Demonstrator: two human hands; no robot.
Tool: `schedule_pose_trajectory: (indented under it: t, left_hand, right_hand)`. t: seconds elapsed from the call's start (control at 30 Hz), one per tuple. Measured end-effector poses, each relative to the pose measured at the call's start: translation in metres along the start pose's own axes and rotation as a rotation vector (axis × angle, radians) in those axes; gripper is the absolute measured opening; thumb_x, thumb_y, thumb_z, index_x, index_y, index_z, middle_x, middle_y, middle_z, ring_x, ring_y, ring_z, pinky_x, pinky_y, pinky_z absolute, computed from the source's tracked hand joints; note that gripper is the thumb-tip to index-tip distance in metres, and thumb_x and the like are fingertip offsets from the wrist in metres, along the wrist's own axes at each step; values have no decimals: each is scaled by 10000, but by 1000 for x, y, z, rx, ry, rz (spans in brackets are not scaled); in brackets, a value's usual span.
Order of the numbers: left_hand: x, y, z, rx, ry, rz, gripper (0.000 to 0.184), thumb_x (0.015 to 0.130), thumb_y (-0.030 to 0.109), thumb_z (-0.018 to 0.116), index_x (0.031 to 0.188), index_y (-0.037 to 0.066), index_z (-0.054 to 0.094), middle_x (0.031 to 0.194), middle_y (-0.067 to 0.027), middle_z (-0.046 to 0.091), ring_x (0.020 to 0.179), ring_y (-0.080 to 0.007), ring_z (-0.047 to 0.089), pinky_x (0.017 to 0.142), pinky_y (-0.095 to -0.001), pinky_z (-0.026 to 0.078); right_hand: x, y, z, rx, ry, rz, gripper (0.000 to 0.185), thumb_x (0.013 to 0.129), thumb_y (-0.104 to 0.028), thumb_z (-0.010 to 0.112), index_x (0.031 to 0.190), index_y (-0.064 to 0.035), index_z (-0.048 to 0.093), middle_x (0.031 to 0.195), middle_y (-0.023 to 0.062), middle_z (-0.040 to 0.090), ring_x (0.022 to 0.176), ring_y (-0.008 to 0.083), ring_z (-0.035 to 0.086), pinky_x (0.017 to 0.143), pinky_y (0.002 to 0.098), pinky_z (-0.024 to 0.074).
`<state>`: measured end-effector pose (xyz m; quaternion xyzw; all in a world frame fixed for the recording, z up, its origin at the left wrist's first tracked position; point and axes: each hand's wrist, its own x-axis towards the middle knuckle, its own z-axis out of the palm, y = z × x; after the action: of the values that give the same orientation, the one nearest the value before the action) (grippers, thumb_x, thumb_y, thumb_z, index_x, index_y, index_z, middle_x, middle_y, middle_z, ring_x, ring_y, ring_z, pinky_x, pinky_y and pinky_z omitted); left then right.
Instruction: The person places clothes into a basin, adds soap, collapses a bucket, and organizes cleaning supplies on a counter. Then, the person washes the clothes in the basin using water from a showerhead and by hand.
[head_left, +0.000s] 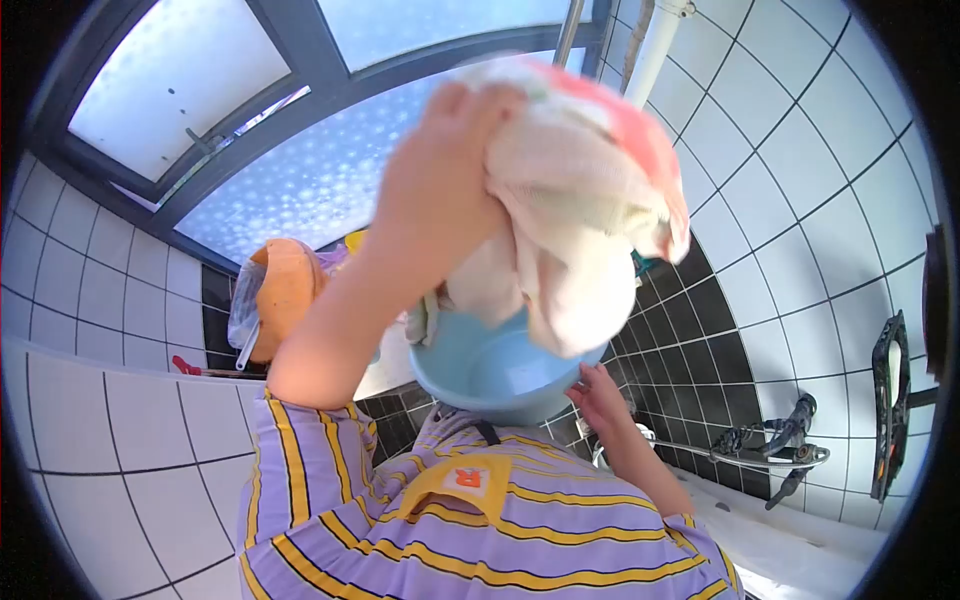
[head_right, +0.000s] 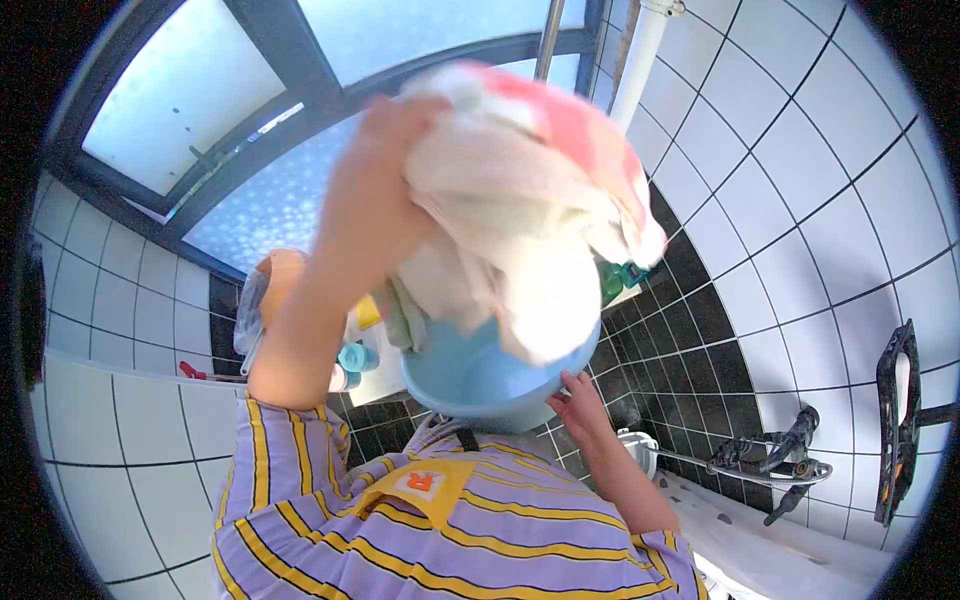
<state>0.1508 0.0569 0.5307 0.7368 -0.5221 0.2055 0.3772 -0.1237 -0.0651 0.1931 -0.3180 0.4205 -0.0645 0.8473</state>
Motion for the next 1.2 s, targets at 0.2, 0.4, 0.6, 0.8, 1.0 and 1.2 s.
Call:
schedule_pose_trajectory:
  t: [0.2, 0.4, 0.6, 0.8, 1.0, 1.2]
  left_hand:
    - [-146, -36, 112, -106, -522, -284, 488, 766, 54, 625, 1239, 136, 538, 1132, -187, 517, 1047, -415, 561, 850, -482, 490]
    - [-296, -85, 168, -308, -1173, -447, 484, 799, 149, 674, 1264, 83, 557, 1211, -194, 552, 1080, -368, 586, 955, -439, 475]
    - [-368, -165, 201, -408, -791, -697, 604, 773, 231, 741, 1325, 95, 538, 1313, -197, 543, 1189, -334, 548, 1017, -423, 434]
    - [-387, -251, 243, 415, -321, -801, 621, 785, 272, 756, 1322, 90, 503, 1315, -190, 539, 1069, -348, 612, 893, -455, 499]
    - [-398, -298, 250, 297, -761, -978, 236, 825, 263, 683, 985, 90, 681, 939, -149, 692, 931, -323, 667, 753, -448, 545]
    - [-320, -219, 203, 265, -565, -569, 120, 807, 192, 602, 857, 116, 679, 770, -99, 666, 795, -304, 645, 675, -436, 519]
  right_hand:
    - [-3, 3, 12, -35, -43, 18, 372, 951, -184, 605, 1303, -168, 485, 1120, 23, 614, 920, 181, 616, 762, 325, 540]
    - [9, -3, 11, -198, 78, 49, 295, 930, -155, 617, 1208, -161, 515, 1031, 25, 606, 862, 148, 616, 683, 295, 548]
    - [19, -8, 13, -251, 101, 66, 270, 928, -114, 590, 1188, -127, 517, 1015, 26, 605, 827, 147, 619, 656, 309, 560]
    - [18, -17, 31, -275, 123, 108, 292, 932, -117, 581, 1213, -123, 501, 1012, 25, 606, 811, 134, 617, 637, 295, 560]
    - [20, -13, 24, -265, 134, 126, 237, 927, -111, 577, 1160, -119, 533, 955, 7, 604, 785, 122, 609, 619, 291, 550]
    - [20, -8, 15, -252, 180, 157, 221, 927, -102, 571, 1146, -110, 541, 935, 7, 600, 774, 126, 607, 625, 294, 559]
